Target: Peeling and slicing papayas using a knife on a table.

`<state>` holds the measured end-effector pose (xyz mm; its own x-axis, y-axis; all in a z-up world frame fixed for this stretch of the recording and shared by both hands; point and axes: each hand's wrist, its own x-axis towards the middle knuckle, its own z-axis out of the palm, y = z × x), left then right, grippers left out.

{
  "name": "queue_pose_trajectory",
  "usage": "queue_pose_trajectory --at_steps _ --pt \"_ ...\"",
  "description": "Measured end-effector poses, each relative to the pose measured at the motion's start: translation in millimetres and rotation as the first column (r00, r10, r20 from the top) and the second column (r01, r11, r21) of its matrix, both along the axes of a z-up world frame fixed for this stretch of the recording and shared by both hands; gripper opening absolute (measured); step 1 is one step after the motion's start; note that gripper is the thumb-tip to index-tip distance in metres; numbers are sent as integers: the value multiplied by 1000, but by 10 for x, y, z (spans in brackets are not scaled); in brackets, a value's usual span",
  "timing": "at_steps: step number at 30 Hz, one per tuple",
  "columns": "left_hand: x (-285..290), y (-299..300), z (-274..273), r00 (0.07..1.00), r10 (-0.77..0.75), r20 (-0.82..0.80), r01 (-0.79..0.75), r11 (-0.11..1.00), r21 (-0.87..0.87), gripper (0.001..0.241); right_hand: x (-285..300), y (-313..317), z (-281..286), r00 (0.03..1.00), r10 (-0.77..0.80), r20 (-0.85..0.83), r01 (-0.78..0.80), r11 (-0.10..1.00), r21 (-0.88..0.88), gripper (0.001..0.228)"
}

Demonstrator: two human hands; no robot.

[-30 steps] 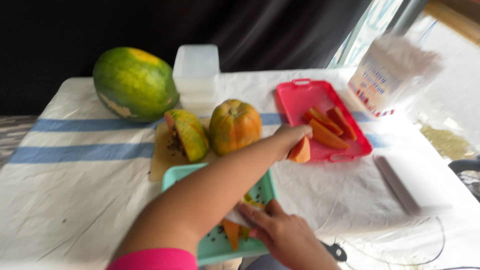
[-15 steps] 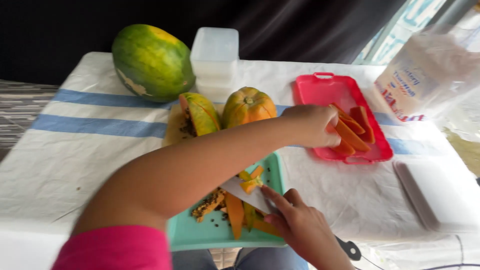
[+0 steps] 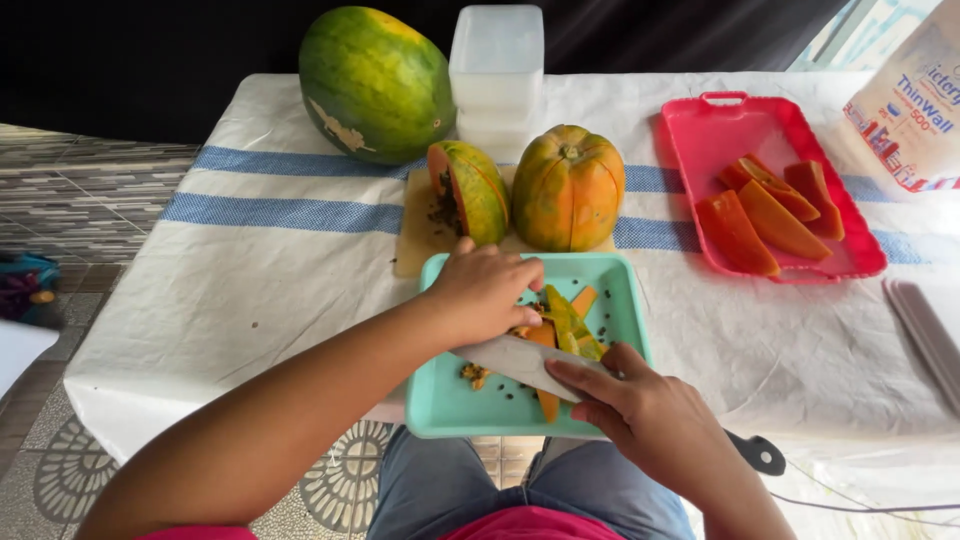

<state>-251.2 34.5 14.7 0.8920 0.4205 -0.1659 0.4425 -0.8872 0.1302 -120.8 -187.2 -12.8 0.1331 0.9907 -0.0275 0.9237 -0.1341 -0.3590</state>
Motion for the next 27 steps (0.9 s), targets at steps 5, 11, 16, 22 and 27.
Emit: queue_pose_trajectory --at_steps 5,11,16,22,27 --pt "-324 127 739 948 212 236 -177 971 -160 33 165 -136 32 991 -83 -102 82 997 -10 57" --pt "-744 496 486 603 575 553 -356 814 -459 26 595 -198 -191 759 -380 -529 500 860 100 66" --pt "-560 437 186 477 765 432 -555 643 -527 41 594 -19 -208 738 -627 -250 674 708 211 61" --pt "-154 576 -57 469 827 310 -630 559 -539 72 367 -8 37 641 -460 -615 712 656 252 55" --pt "155 715 -266 350 849 396 -643 525 -558 91 335 10 -64 731 -500 -465 665 372 647 68"
